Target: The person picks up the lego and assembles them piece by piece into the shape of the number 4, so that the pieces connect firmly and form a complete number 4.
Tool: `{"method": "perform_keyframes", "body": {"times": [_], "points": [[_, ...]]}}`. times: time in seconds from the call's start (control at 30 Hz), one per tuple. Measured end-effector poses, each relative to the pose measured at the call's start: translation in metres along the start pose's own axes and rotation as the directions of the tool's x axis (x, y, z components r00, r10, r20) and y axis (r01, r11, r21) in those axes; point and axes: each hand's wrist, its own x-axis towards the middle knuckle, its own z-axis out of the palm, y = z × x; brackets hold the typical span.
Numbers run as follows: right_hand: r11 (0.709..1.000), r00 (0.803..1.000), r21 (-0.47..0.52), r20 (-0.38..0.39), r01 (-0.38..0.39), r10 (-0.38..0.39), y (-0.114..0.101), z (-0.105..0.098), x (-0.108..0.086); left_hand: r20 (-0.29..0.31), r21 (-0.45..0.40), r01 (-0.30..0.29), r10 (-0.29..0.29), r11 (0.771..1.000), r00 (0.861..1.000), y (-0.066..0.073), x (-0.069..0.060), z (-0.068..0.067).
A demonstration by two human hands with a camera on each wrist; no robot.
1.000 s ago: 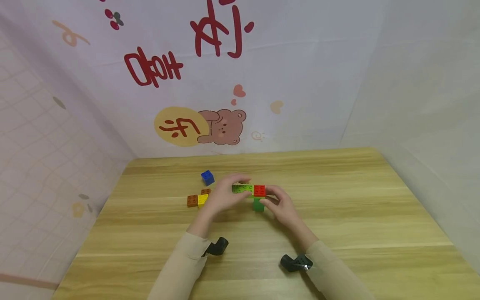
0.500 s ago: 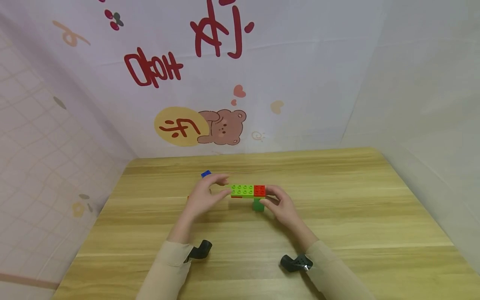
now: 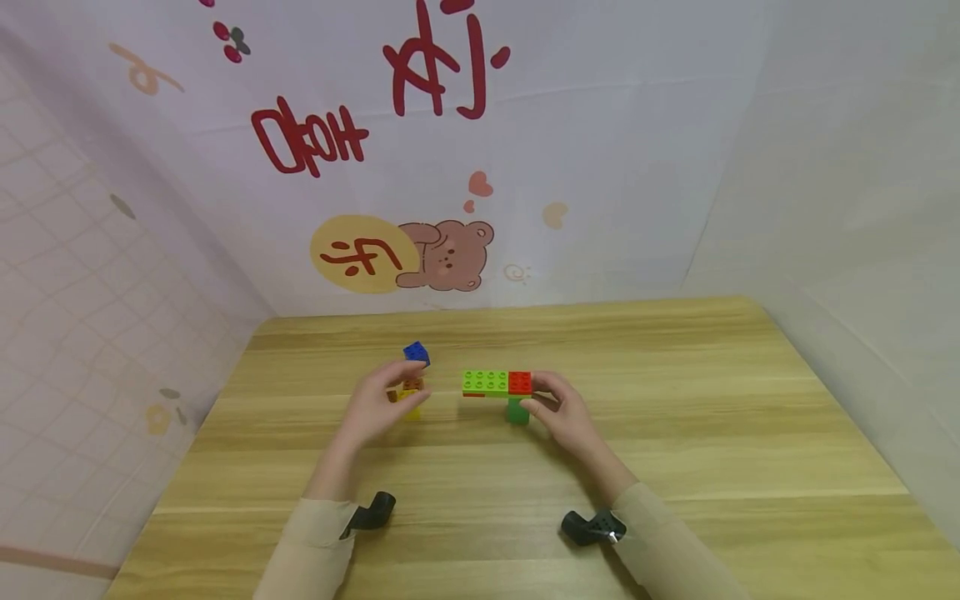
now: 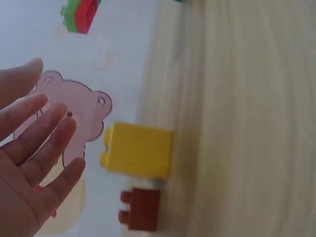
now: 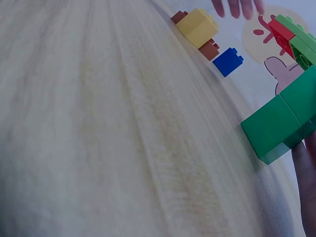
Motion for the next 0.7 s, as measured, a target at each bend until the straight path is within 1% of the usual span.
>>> {"method": "perform_keyframes", "body": {"times": [0.03, 0.2, 0.27, 0.37, 0.43, 0.57, 0.7], "points": [[1.0, 1.0, -0.001, -0.001, 0.001, -0.001, 0.001, 0.0, 0.0, 0.003, 0.004, 0.004, -0.004, 1.0, 1.0, -0.002, -0.001, -0.001], [1.0, 1.0, 0.0, 0.0, 0.004, -0.004, 0.002, -0.001, 0.0, 0.032, 0.074, -0.044, 0.041, 0.996, 0.999, -0.015, -0.006, -0.005], [1.0, 1.0, 0.004, 0.001, 0.003, -0.003, 0.002, -0.001, 0.0, 0.043, 0.095, -0.052, 0.048, 0.994, 0.998, -0.02, -0.007, -0.006], [1.0, 1.0, 0.01, 0.002, 0.001, -0.001, 0.002, -0.001, 0.0, 0.064, 0.124, -0.046, 0.038, 0.991, 0.997, -0.026, -0.009, -0.008], [1.0, 1.0, 0.01, 0.002, -0.002, 0.002, 0.003, -0.002, 0.0, 0.078, 0.126, -0.04, 0.03, 0.991, 0.996, -0.029, -0.01, -0.01], [1.0, 1.0, 0.008, 0.005, -0.011, 0.011, 0.003, -0.002, 0.0, 0.106, 0.146, -0.028, 0.012, 0.989, 0.994, -0.032, -0.011, -0.011], [1.0, 1.0, 0.001, 0.008, -0.019, 0.019, 0.004, -0.002, 0.001, 0.122, 0.185, -0.011, -0.012, 0.983, 0.992, -0.035, -0.011, -0.011]]}}
